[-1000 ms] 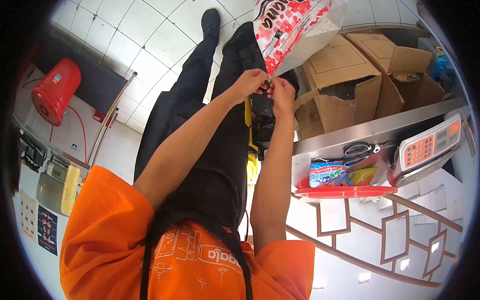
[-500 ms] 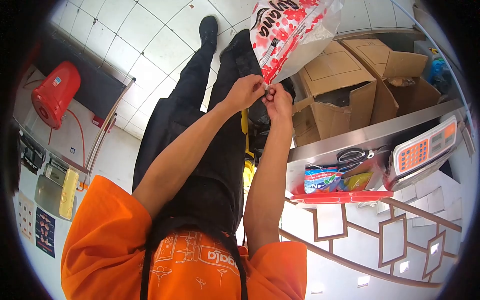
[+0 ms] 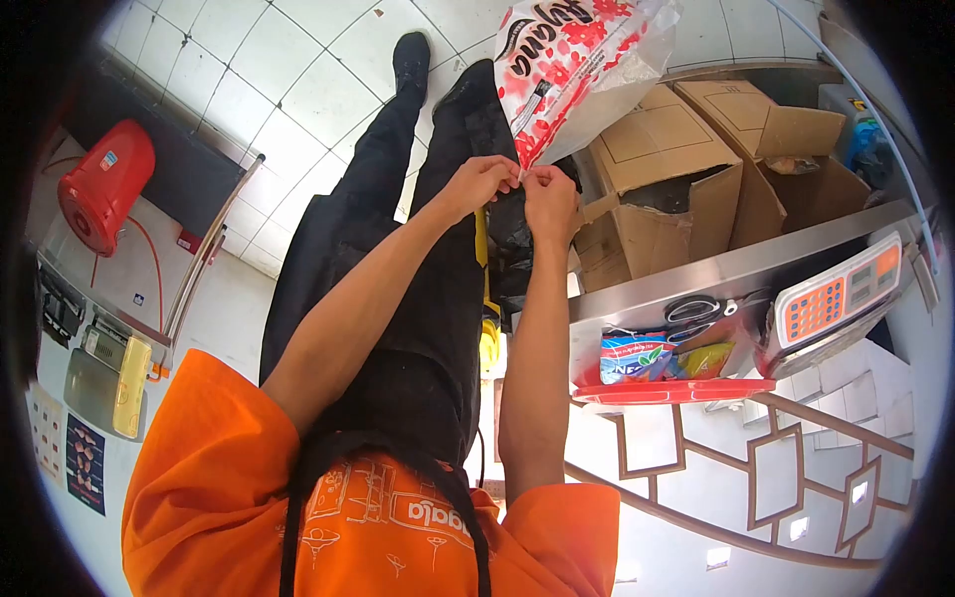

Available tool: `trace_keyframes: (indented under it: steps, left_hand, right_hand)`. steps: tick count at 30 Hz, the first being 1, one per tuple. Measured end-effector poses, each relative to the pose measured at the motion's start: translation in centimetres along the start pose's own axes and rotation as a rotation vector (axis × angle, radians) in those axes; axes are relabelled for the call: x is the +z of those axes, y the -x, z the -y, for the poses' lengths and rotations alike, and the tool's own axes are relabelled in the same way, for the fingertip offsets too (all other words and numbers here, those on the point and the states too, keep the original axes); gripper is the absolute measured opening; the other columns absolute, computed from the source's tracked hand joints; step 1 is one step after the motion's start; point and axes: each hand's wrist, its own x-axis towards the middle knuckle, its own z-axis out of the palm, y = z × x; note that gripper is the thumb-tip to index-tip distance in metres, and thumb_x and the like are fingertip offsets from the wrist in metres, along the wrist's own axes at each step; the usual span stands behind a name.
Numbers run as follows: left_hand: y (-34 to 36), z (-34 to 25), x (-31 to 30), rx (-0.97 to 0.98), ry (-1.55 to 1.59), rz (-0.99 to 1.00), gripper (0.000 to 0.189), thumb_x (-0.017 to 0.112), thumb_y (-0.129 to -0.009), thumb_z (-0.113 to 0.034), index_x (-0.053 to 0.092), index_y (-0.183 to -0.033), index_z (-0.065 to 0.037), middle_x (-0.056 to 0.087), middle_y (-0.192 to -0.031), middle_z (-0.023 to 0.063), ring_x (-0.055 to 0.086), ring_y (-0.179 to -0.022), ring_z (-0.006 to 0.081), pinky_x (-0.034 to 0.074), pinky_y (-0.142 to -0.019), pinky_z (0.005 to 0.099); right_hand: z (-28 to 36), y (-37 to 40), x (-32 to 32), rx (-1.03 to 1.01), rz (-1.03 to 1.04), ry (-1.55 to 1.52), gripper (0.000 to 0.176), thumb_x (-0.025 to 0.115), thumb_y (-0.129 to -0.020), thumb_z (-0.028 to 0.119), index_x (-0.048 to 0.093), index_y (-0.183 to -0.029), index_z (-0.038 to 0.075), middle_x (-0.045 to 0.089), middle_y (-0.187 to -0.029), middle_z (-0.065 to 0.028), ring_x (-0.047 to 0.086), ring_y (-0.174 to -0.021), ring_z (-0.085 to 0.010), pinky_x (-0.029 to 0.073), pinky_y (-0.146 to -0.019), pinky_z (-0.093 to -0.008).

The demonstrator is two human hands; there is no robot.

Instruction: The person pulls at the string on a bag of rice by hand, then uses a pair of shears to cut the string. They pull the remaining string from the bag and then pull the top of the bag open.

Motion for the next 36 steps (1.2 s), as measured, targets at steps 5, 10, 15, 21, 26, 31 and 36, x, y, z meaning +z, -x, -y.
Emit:
trace_keyframes:
  steps: [5, 10, 15, 21, 26, 31, 36]
  left_hand:
    - [0.5, -0.8, 0.0, -0.027, -0.053, 0.055, 0.020, 0.060, -0.095, -0.021, 0.068, -0.107, -0.005, 0.068, -0.093, -0.0003, 0.062, -0.086, 0.0089, 0.049, -0.072, 0.0255]
    - [-0.1, 0.3, 0.1, 0.020, -0.064, 0.072, 0.020, 0.060, -0.095, -0.019, 0.067, -0.106, -0.003, 0.067, -0.092, 0.0008, 0.062, -0.083, 0.0090, 0.049, -0.071, 0.0245]
    - [-0.4, -0.1, 0.7, -0.010, -0.004, 0.063, 0.020, 0.060, -0.095, -0.018, 0.066, -0.101, 0.000, 0.066, -0.088, 0.0027, 0.063, -0.078, 0.0106, 0.050, -0.069, 0.0252]
    - [-0.9, 0.3, 0.9, -0.054, 0.058, 0.089, 0.021, 0.060, -0.094, -0.019, 0.065, -0.090, 0.001, 0.063, -0.083, 0.0037, 0.060, -0.073, 0.0109, 0.051, -0.069, 0.0253]
    - [-0.2, -0.4, 1.0, -0.074, 0.101, 0.053, 0.018, 0.060, -0.093, -0.018, 0.064, -0.088, -0.001, 0.062, -0.084, 0.0028, 0.059, -0.070, 0.0096, 0.050, -0.066, 0.0254]
    - [0.1, 1.0, 0.8, 0.063, 0.049, -0.045, 0.019, 0.064, -0.093, -0.017, 0.068, -0.099, 0.001, 0.069, -0.088, 0.0082, 0.066, -0.074, 0.0135, 0.054, -0.070, 0.0284]
    - [0.7, 1.2, 1.1, 0.349, -0.126, -0.155, 0.021, 0.066, -0.092, -0.010, 0.068, -0.111, -0.001, 0.073, -0.094, 0.0110, 0.069, -0.080, 0.0156, 0.054, -0.074, 0.0289]
  right_hand:
    - [0.1, 0.8, 1.7, 0.031, -0.158, -0.015, 0.023, 0.070, -0.084, 0.017, 0.070, -0.093, -0.004, 0.073, -0.084, -0.0138, 0.070, -0.075, -0.0215, 0.053, -0.071, -0.0351]
    - [-1.5, 1.8, 3.9, 0.174, -0.192, -0.451, 0.020, 0.066, -0.088, 0.013, 0.065, -0.098, -0.004, 0.068, -0.080, -0.0082, 0.064, -0.068, -0.0143, 0.051, -0.065, -0.0282]
    - [-2.1, 2.4, 5.5, 0.170, -0.255, -0.730, 0.014, 0.061, -0.090, 0.006, 0.060, -0.100, -0.004, 0.067, -0.082, -0.0084, 0.061, -0.067, -0.0132, 0.052, -0.063, -0.0265]
    - [-2.5, 2.8, 5.5, 0.140, -0.233, -0.915, 0.005, 0.056, -0.095, 0.005, 0.056, -0.094, 0.000, 0.061, -0.080, -0.0081, 0.061, -0.068, -0.0163, 0.055, -0.067, -0.0311]
    - [-2.5, 3.2, 5.2, 0.121, -0.203, -1.091, 0.004, 0.051, -0.092, 0.003, 0.053, -0.091, 0.000, 0.059, -0.078, -0.0064, 0.060, -0.068, -0.0154, 0.055, -0.067, -0.0292]
    - [-2.1, 2.7, 4.7, 0.267, -0.193, -1.026, 0.009, 0.051, -0.093, 0.013, 0.052, -0.095, 0.004, 0.058, -0.080, -0.0066, 0.060, -0.068, -0.0173, 0.053, -0.066, -0.0308]
    - [-1.4, 1.5, 3.3, 0.355, -0.190, -0.839, 0.018, 0.054, -0.092, 0.020, 0.053, -0.104, 0.006, 0.059, -0.083, -0.0073, 0.061, -0.070, -0.0188, 0.052, -0.063, -0.0325]
